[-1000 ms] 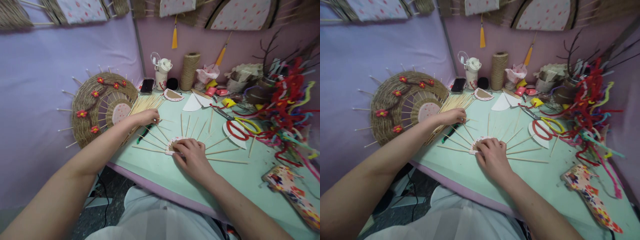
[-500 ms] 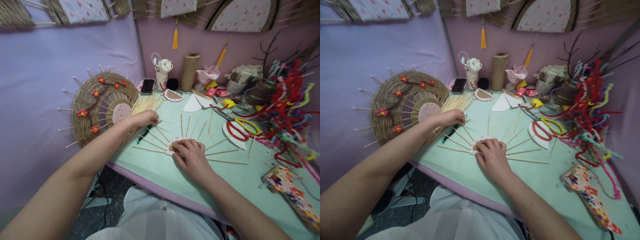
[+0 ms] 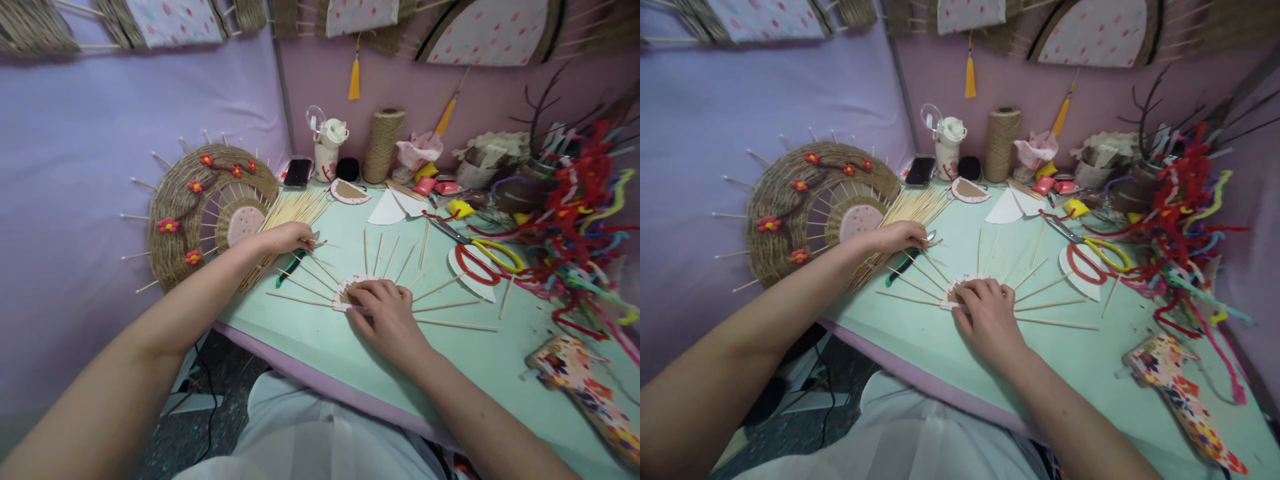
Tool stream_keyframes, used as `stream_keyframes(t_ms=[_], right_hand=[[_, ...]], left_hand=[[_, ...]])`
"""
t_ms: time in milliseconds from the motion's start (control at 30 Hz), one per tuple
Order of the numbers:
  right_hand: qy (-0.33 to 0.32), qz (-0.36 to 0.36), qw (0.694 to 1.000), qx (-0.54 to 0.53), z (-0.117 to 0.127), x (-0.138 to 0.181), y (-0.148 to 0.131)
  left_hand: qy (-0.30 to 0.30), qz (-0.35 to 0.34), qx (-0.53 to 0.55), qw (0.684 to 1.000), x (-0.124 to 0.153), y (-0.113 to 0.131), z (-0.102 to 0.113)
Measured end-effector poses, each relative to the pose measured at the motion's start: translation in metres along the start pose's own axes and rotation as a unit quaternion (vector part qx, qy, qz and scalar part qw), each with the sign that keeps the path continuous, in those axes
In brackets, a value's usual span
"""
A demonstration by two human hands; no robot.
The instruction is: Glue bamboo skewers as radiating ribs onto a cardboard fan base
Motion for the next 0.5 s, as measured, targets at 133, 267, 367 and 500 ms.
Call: stream_keyframes(t_ms=[133, 267, 367, 500], right_hand=[[-0.003, -0.001, 1.000, 0.007, -0.0016, 0.0005, 0.0013], [-0.007, 0.003, 1.000, 0.019, -0.0033, 0.0011, 0.0022], [-0.005, 0.003, 1.000, 0.015, -0.0032, 0.0016, 0.0022], [0.000, -0.003, 1.000, 0.012, -0.0024, 0.0025, 0.0032]], left_hand=[[0.001, 0.000, -0.014, 1.000, -0.0013, -0.0060, -0.0012], [-0.008, 0.012, -0.024, 1.000, 0.0008, -0.0062, -0.0018], [-0.009, 0.016, -0.025, 1.000, 0.0026, -0.0046, -0.0007], [-0.006, 0.025, -0.026, 0.999, 0.0032, -0.0041, 0.0023]])
Point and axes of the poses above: each hand's wrist, its own x-axis away from the middle knuckle, its own z-axis out of the back of the hand, y = z × x, the point moved 1 cm from there along -x, towards the middle knuckle, and after that the axes turned 14 degrees about z, right-handed, at the moved point
